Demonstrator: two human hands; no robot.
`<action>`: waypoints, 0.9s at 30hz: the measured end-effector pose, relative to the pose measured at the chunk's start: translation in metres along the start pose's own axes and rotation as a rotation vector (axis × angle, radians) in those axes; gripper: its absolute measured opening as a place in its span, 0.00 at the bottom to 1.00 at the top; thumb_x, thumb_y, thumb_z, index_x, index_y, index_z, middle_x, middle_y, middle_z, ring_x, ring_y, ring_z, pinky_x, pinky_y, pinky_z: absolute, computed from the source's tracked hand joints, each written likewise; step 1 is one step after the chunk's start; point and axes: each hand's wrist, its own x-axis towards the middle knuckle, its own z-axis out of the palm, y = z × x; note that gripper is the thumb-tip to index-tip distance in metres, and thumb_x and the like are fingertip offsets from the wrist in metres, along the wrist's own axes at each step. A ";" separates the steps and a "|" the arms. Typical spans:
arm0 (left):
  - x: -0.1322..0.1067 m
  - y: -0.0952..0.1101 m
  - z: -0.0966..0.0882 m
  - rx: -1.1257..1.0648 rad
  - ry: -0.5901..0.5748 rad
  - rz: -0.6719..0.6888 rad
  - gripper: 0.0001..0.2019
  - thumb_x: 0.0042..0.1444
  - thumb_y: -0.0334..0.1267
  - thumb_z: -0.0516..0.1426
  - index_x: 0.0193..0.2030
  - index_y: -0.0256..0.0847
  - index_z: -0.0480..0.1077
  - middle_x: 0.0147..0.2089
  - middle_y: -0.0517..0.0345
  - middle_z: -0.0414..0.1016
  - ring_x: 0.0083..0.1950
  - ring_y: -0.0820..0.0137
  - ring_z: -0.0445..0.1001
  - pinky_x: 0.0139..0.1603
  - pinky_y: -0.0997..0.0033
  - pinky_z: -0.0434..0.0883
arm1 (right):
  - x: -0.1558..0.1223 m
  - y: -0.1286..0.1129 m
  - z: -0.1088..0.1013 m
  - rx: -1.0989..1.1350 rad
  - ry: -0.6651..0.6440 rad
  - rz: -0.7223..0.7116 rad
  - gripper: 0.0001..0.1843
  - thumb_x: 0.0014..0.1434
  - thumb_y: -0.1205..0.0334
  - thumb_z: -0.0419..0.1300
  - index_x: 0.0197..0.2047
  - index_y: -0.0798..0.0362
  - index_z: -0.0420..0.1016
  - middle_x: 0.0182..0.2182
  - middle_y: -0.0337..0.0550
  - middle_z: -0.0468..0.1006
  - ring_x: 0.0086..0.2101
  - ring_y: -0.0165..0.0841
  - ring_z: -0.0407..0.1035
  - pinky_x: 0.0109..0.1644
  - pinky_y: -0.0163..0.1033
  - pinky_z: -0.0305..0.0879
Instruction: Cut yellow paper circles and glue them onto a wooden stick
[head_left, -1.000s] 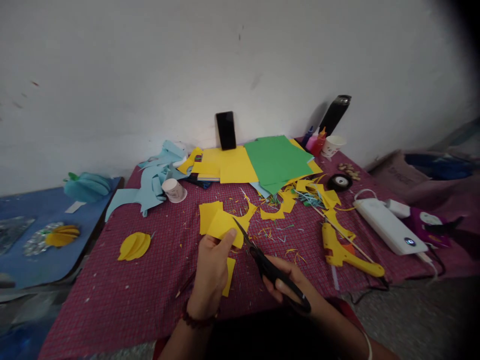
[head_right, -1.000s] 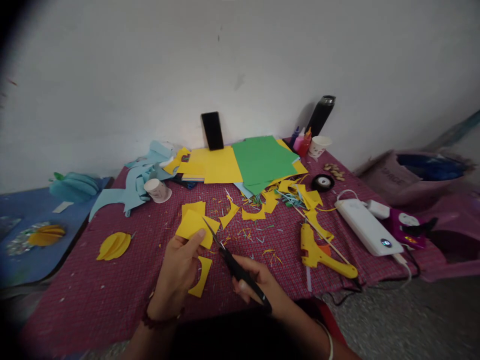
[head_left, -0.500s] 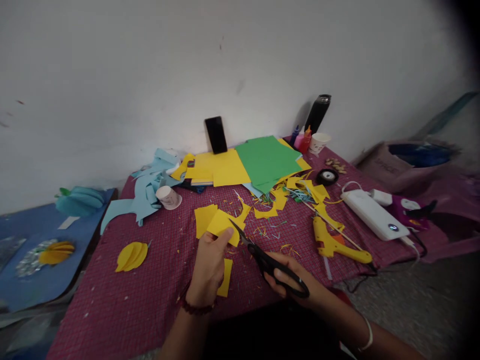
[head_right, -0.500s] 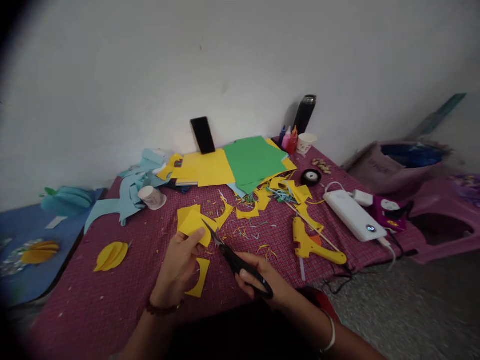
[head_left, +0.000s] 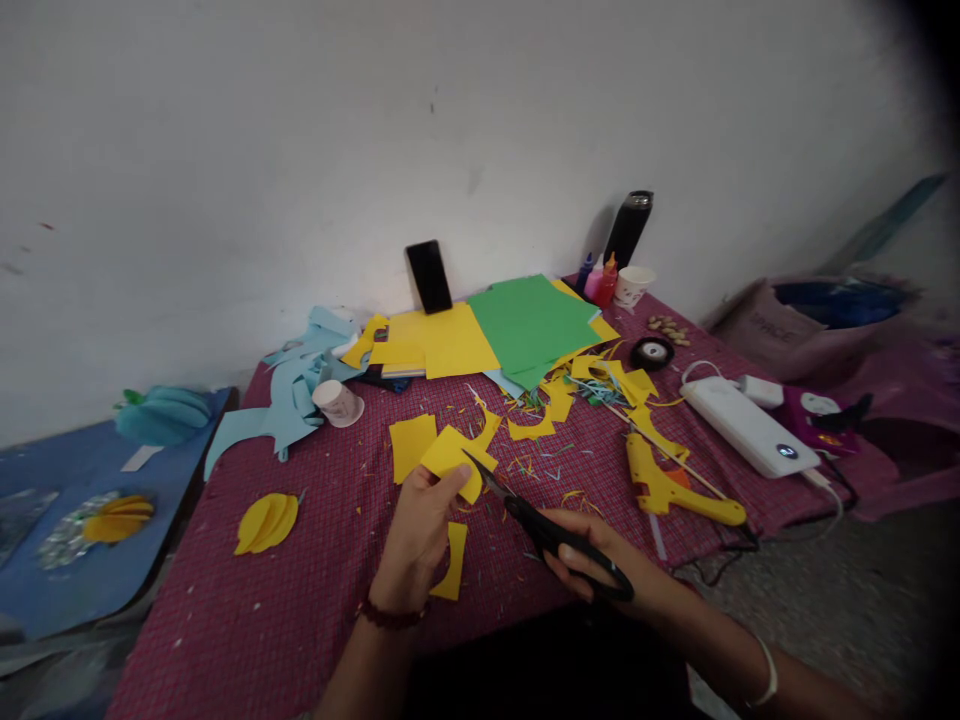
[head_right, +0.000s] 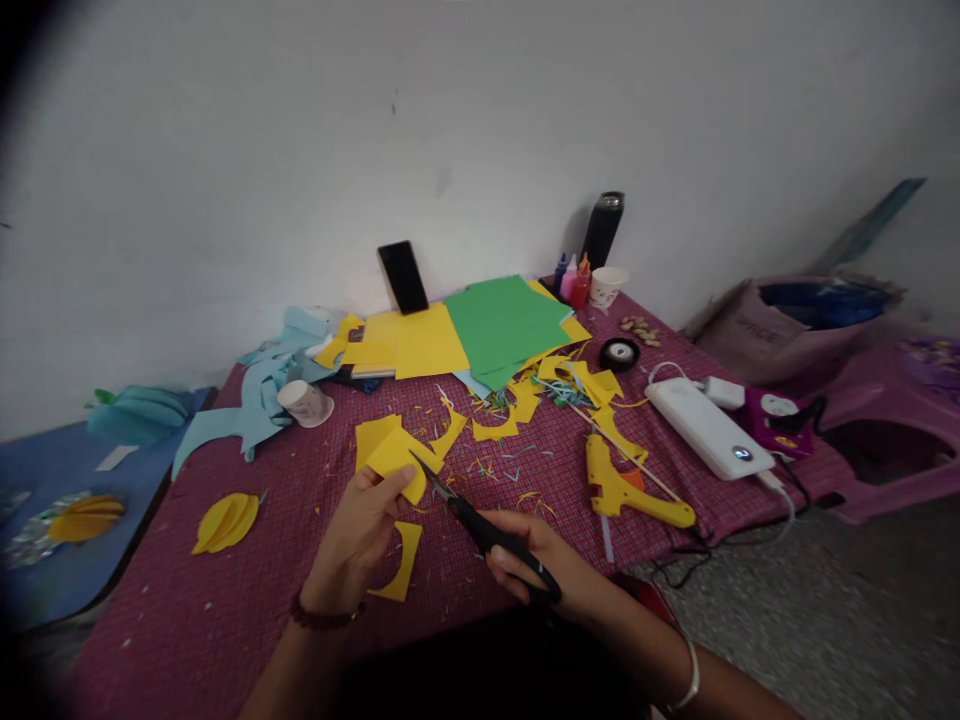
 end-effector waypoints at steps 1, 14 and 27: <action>0.000 0.000 0.000 -0.001 -0.001 0.000 0.12 0.35 0.35 0.68 0.28 0.35 0.75 0.27 0.58 0.76 0.23 0.76 0.68 0.24 0.77 0.63 | 0.000 0.002 -0.002 0.003 -0.003 0.004 0.32 0.59 0.43 0.58 0.59 0.57 0.65 0.20 0.30 0.60 0.17 0.21 0.49 0.19 0.29 0.43; -0.002 -0.017 -0.015 0.078 -0.269 -0.148 0.09 0.42 0.33 0.65 0.33 0.35 0.77 0.28 0.55 0.77 0.26 0.74 0.70 0.30 0.74 0.66 | -0.001 -0.011 -0.014 0.019 -0.101 0.062 0.33 0.53 0.37 0.61 0.50 0.56 0.70 0.28 0.39 0.66 0.25 0.25 0.58 0.25 0.30 0.53; -0.009 -0.029 -0.003 0.017 -0.238 -0.176 0.11 0.38 0.31 0.66 0.33 0.36 0.77 0.29 0.56 0.78 0.26 0.73 0.71 0.31 0.73 0.67 | -0.005 -0.006 -0.007 0.054 -0.048 0.054 0.29 0.53 0.38 0.61 0.45 0.56 0.69 0.30 0.39 0.65 0.26 0.25 0.59 0.26 0.31 0.53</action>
